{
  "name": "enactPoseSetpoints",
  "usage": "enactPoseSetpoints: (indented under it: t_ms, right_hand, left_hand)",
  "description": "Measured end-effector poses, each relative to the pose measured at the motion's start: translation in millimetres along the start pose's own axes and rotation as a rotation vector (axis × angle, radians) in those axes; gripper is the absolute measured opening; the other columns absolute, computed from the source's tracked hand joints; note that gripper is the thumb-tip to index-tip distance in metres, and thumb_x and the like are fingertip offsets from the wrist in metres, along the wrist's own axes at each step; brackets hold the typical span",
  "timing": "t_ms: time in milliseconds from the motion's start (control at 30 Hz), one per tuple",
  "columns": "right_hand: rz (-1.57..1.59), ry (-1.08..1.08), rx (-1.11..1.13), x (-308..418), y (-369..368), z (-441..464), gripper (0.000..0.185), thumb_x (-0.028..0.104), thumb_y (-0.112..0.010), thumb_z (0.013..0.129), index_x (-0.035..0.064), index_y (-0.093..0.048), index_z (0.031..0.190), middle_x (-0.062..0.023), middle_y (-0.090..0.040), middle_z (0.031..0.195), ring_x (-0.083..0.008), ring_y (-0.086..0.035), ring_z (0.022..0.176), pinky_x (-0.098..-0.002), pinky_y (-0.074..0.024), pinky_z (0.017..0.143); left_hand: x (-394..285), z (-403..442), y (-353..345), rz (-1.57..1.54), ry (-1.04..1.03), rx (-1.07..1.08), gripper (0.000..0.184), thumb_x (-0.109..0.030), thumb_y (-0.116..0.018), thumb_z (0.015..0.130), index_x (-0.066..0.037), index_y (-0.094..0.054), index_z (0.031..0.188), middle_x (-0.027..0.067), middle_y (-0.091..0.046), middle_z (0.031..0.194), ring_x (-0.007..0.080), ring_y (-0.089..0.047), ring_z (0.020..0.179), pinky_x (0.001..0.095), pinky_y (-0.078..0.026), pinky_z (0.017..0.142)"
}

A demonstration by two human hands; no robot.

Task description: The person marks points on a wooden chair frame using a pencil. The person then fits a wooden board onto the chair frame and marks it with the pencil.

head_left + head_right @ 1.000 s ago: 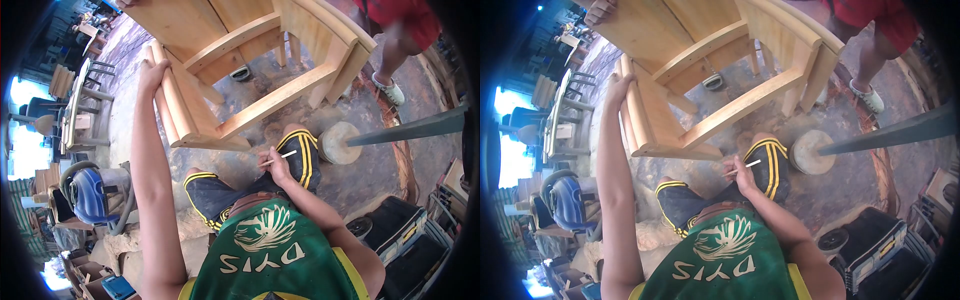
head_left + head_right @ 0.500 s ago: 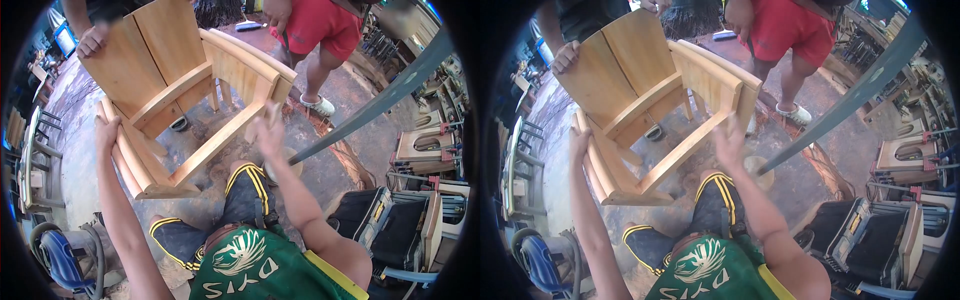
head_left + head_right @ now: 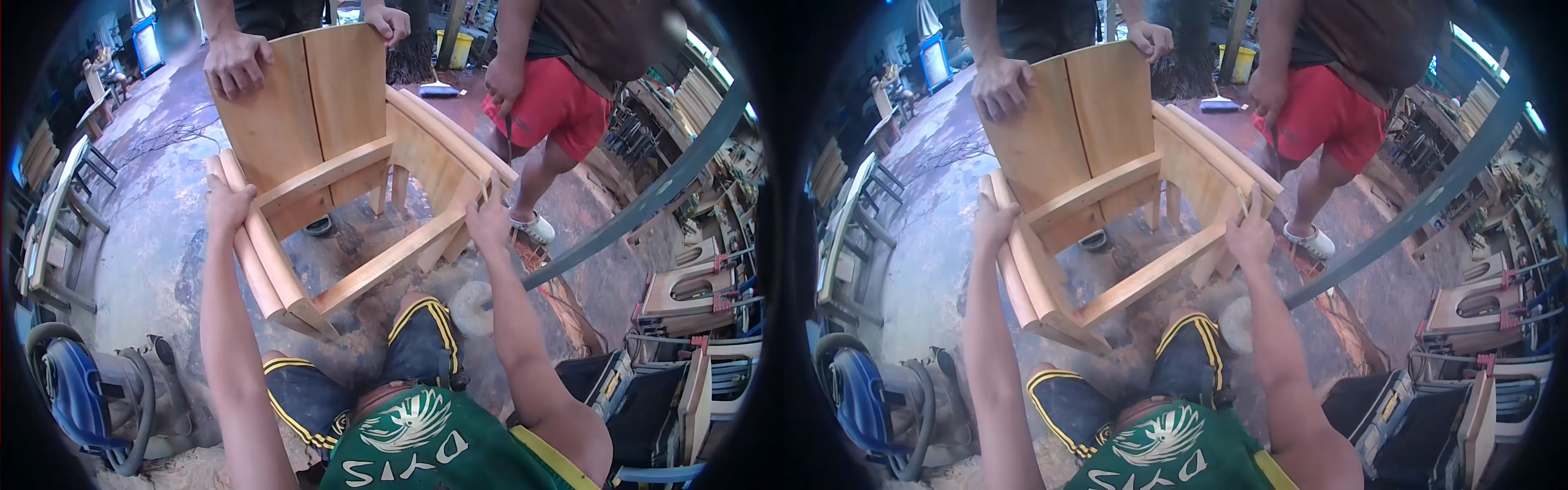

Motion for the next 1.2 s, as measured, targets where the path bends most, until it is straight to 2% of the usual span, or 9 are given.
enactPoseSetpoints:
  t_ms: [267,367,467,600,667,767,867,967,1200]
  right_hand:
    - [-0.085,0.09,-0.114,9.2,17.7,1.9,0.078,0.026,-0.067,0.084,0.0163,-0.034,0.153,-0.0291,-0.07,0.09,-0.0493,-0.069,0.086,-0.0589,-0.0547,0.081]
    - [-0.053,0.005,-0.058,22.0,17.3,3.8,0.071,0.026,-0.063,0.086,0.0137,-0.036,0.151,-0.0283,-0.071,0.093,-0.0485,-0.069,0.089,-0.0581,-0.0543,0.082]
    - [-0.065,0.188,0.139,80.7,-7.9,3.2,0.071,0.028,-0.061,0.087,0.0106,-0.036,0.151,-0.0309,-0.07,0.097,-0.0487,-0.068,0.096,-0.0573,-0.0523,0.089]
    - [-0.288,0.295,0.417,131.0,-54.0,15.2,0.071,0.025,-0.061,0.088,0.0061,-0.035,0.151,-0.0301,-0.07,0.1,-0.0455,-0.07,0.097,-0.0538,-0.0541,0.088]
    - [-0.38,0.393,0.451,131.1,-81.1,28.7,0.074,0.022,-0.061,0.087,0.0046,-0.032,0.154,-0.0291,-0.071,0.103,-0.0432,-0.071,0.098,-0.0518,-0.055,0.089]
    - [-0.481,0.287,0.48,102.0,-95.1,52.0,0.079,0.012,-0.058,0.088,0.0043,-0.024,0.159,-0.0237,-0.072,0.11,-0.0359,-0.072,0.102,-0.0468,-0.0566,0.088]
    - [-0.528,0.28,0.471,96.2,-92.7,52.1,0.085,0.012,-0.058,0.087,0.005,-0.017,0.162,-0.024,-0.071,0.115,-0.0348,-0.071,0.107,-0.0453,-0.0558,0.092]
    - [-0.543,0.28,0.489,97.8,-91.1,49.2,0.086,0.013,-0.058,0.087,0.0056,-0.017,0.162,-0.0248,-0.07,0.118,-0.0352,-0.07,0.109,-0.0469,-0.055,0.094]
    - [-0.315,0.277,0.525,101.1,-114.5,58.0,0.09,0.02,-0.061,0.084,0.0065,-0.017,0.161,-0.0296,-0.068,0.114,-0.0423,-0.067,0.108,-0.0507,-0.0526,0.096]
  left_hand:
    - [-0.6,-1.5,0.0,0.01,-0.004,-0.01,0.104,-0.033,-0.077,0.076,0.01,-0.02,0.152,0.0441,-0.047,0.134,0.0516,-0.056,0.122,0.0474,-0.047,0.106]
    - [0.3,-2.8,-1.2,-0.003,0.008,-0.018,0.104,-0.032,-0.077,0.076,0.009,-0.02,0.152,0.0431,-0.048,0.135,0.0512,-0.056,0.123,0.0478,-0.047,0.106]
    - [-2.6,-4.8,1.1,0.026,0.022,-0.018,0.104,-0.033,-0.078,0.076,0.009,-0.02,0.152,0.0437,-0.047,0.136,0.0515,-0.055,0.123,0.0479,-0.047,0.107]
    - [0.4,-3.0,-0.3,0.012,0.034,-0.016,0.104,-0.033,-0.078,0.077,0.007,-0.02,0.153,0.0444,-0.044,0.138,0.0517,-0.055,0.124,0.0479,-0.046,0.108]
    - [-0.4,-3.9,0.3,-0.006,0.052,-0.014,0.104,-0.033,-0.078,0.077,0.006,-0.019,0.154,0.0445,-0.044,0.139,0.0518,-0.055,0.124,0.0478,-0.045,0.108]
    - [-5.8,-7.1,4.0,0.037,0.048,-0.016,0.096,-0.03,-0.073,0.077,0.006,-0.026,0.153,0.0355,-0.047,0.144,0.0485,-0.052,0.13,0.0467,-0.044,0.11]
    - [1.4,3.8,-5.8,-0.03,-0.005,0.014,0.093,-0.029,-0.072,0.076,0.006,-0.031,0.152,0.0322,-0.05,0.145,0.0447,-0.05,0.133,0.0449,-0.042,0.112]
    - [0.0,3.2,-5.3,0.008,0.0,0.023,0.089,-0.027,-0.071,0.077,0.005,-0.034,0.151,0.0326,-0.052,0.142,0.0417,-0.052,0.133,0.0432,-0.041,0.113]
    - [1.2,4.1,-7.2,-0.042,-0.013,0.011,0.089,-0.026,-0.072,0.076,0.002,-0.037,0.152,0.036,-0.05,0.141,0.0454,-0.053,0.131,0.0433,-0.043,0.112]
Point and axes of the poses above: each hand's wrist, its own z-axis towards the middle knuckle, its own y-axis out of the back of the hand, x = y × z, the point moved 9 cm from there along z, towards the middle knuckle
